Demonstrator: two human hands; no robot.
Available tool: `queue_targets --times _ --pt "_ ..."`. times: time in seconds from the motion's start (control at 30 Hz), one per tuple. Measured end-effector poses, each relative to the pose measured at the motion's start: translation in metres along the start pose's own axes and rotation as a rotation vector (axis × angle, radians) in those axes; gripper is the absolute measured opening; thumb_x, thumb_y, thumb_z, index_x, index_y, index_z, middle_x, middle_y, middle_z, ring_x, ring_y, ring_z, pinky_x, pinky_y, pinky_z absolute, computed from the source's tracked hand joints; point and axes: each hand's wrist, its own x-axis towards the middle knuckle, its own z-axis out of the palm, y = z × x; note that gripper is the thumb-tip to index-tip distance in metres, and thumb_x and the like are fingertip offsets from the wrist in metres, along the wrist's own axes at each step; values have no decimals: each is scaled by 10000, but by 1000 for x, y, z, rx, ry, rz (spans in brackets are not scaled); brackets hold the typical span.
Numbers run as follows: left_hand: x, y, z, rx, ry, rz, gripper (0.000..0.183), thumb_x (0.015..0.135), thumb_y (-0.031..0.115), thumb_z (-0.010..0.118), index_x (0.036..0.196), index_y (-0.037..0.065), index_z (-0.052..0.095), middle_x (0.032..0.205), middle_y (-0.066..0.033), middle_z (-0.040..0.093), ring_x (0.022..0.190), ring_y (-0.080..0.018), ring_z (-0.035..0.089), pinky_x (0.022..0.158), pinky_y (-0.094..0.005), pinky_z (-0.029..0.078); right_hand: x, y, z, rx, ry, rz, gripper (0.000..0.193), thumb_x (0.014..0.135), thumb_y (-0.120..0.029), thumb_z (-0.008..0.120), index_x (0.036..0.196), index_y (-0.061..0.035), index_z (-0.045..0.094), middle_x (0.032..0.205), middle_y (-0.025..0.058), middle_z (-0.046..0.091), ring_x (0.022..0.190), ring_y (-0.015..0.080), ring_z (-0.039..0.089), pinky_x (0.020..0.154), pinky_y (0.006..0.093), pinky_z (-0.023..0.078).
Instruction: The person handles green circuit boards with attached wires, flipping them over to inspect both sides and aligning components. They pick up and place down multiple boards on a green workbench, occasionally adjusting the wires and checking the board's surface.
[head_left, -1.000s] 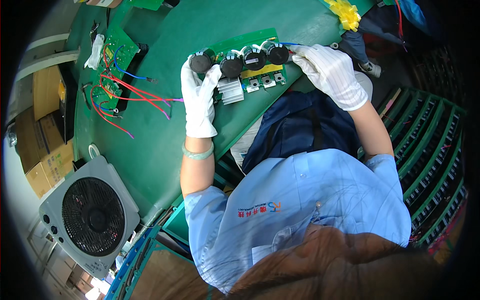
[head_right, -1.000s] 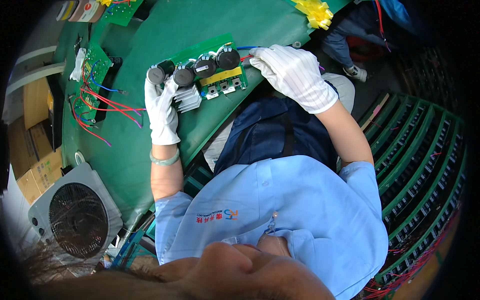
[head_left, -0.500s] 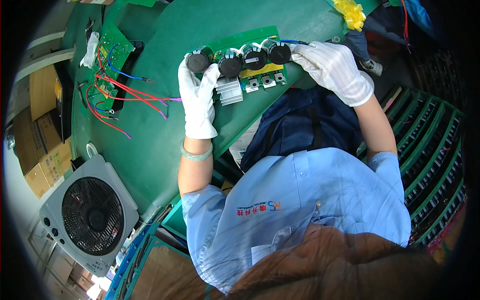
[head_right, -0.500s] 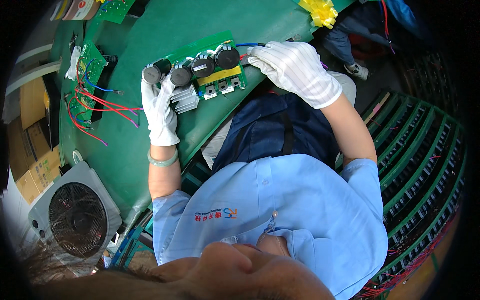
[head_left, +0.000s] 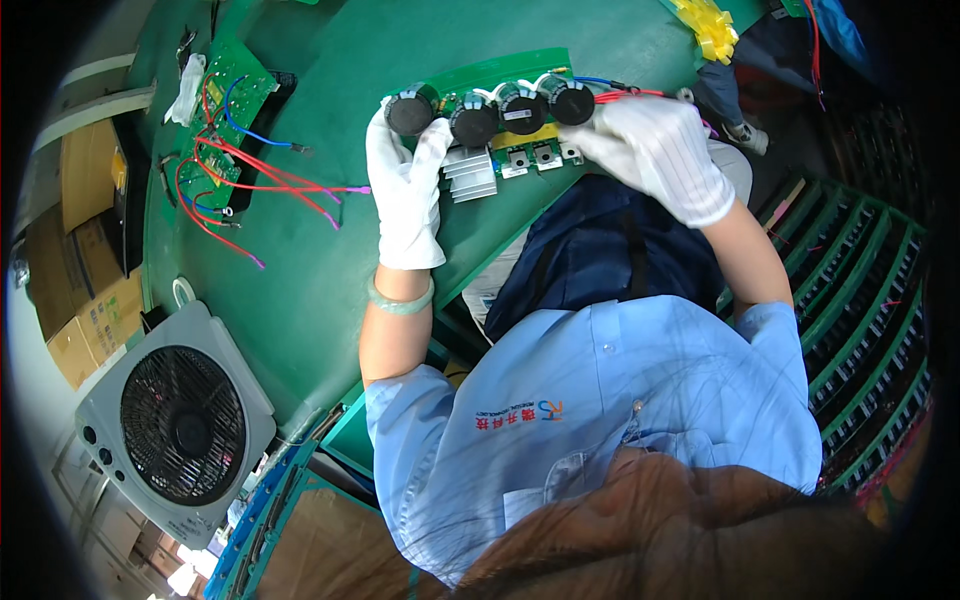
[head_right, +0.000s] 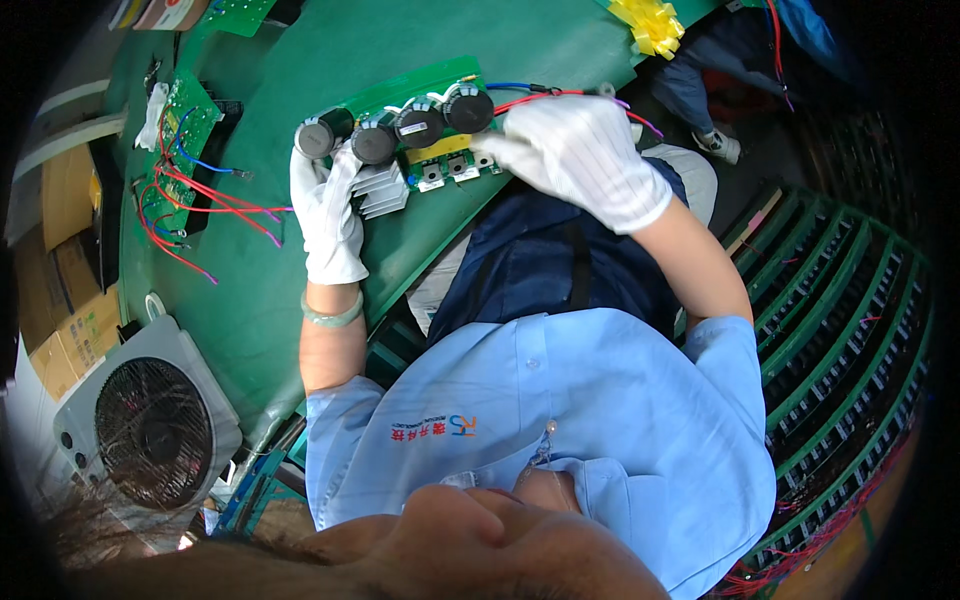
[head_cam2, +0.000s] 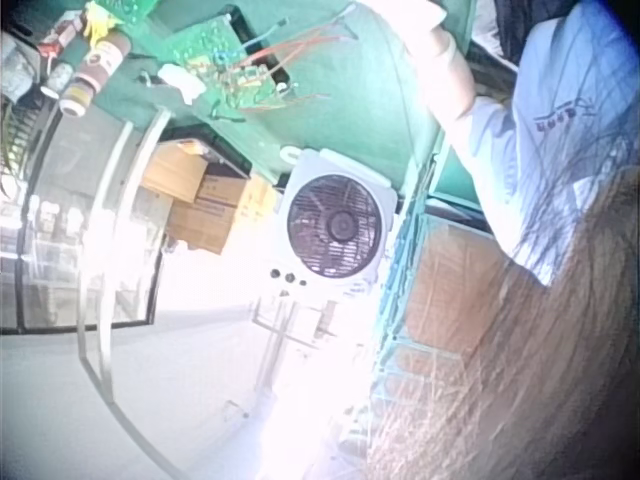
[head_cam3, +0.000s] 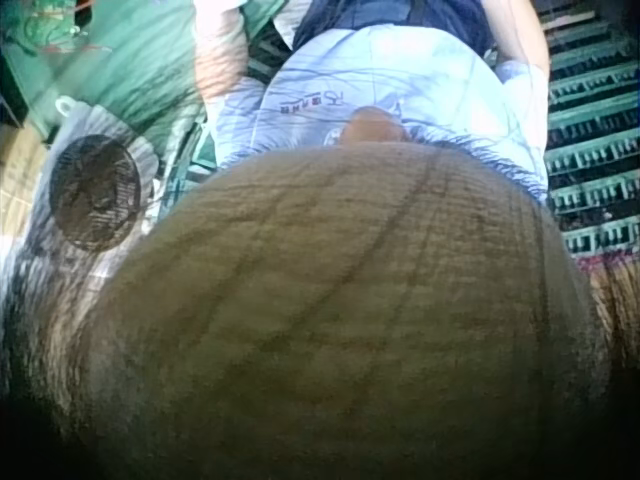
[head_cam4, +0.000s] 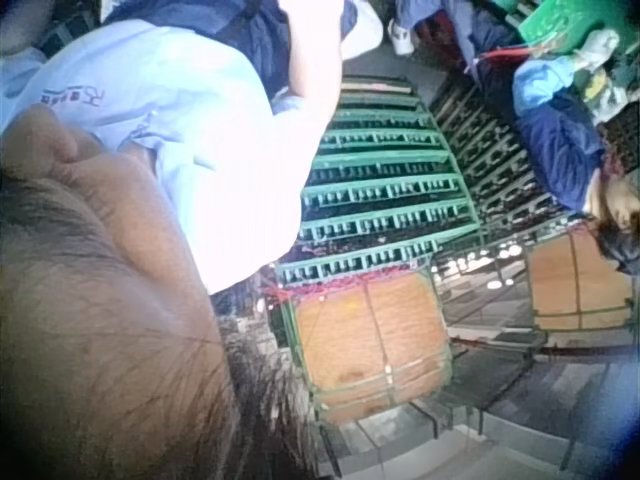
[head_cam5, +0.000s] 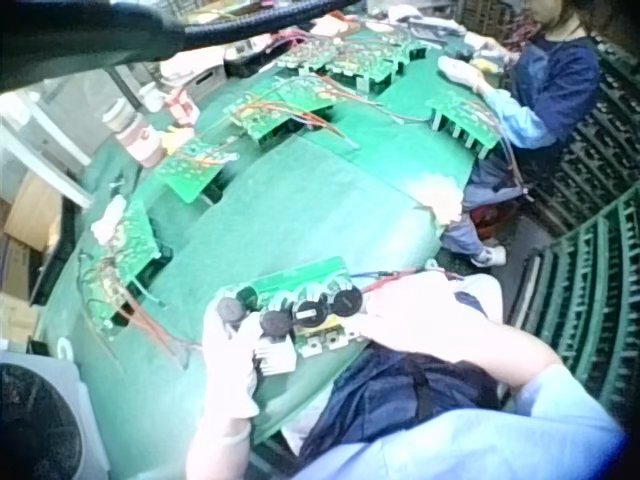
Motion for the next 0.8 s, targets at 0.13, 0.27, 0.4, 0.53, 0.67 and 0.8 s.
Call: queue_targets --times 0.13,0.27,0.4,0.53,0.67,0.8 --pt "-4 15 9 -40 15 -56 487 872 30 652 1270 -72 391 1095 -100 532 928 -131 588 822 -260 515 4 -51 -46 169 -31 -213 399 737 -352 778 577 -145 477 514 7 387 443 187 465 424 321 372" --pt "-4 8 2 -34 21 -18 507 866 42 671 1271 -73 388 1115 -104 525 946 -138 587 846 -278 514 -4 -42 -75 87 -165 -143 266 678 -305 770 664 -126 574 603 17 490 509 179 517 451 310 396" --pt "-5 8 4 -44 33 -29 523 862 45 677 1281 -69 386 1149 -110 516 994 -148 572 891 -290 496 3 13 -93 3 44 239 134 804 -193 727 802 -75 663 667 80 572 627 206 605 514 302 439" --pt "2 4 4 -46 7 -25 540 860 57 691 1294 -59 391 1169 -108 518 1042 -148 552 925 -288 471 1 93 -96 -315 -185 828 448 890 -495 616 852 -52 672 727 164 640 731 329 640 654 382 486" --pt "1 10 2 -46 0 -51 523 864 65 692 1284 -52 404 1152 -99 533 1035 -145 556 925 -287 470 -20 143 -69 -547 -348 700 636 843 -677 525 799 -66 697 755 177 675 764 367 661 656 477 492" --pt "-2 10 3 -49 25 -43 524 858 62 702 1276 -59 409 1147 -104 540 1019 -150 577 917 -292 482 -19 139 -84 -614 -513 839 774 804 -770 466 816 -31 696 838 222 682 862 368 664 719 457 501"
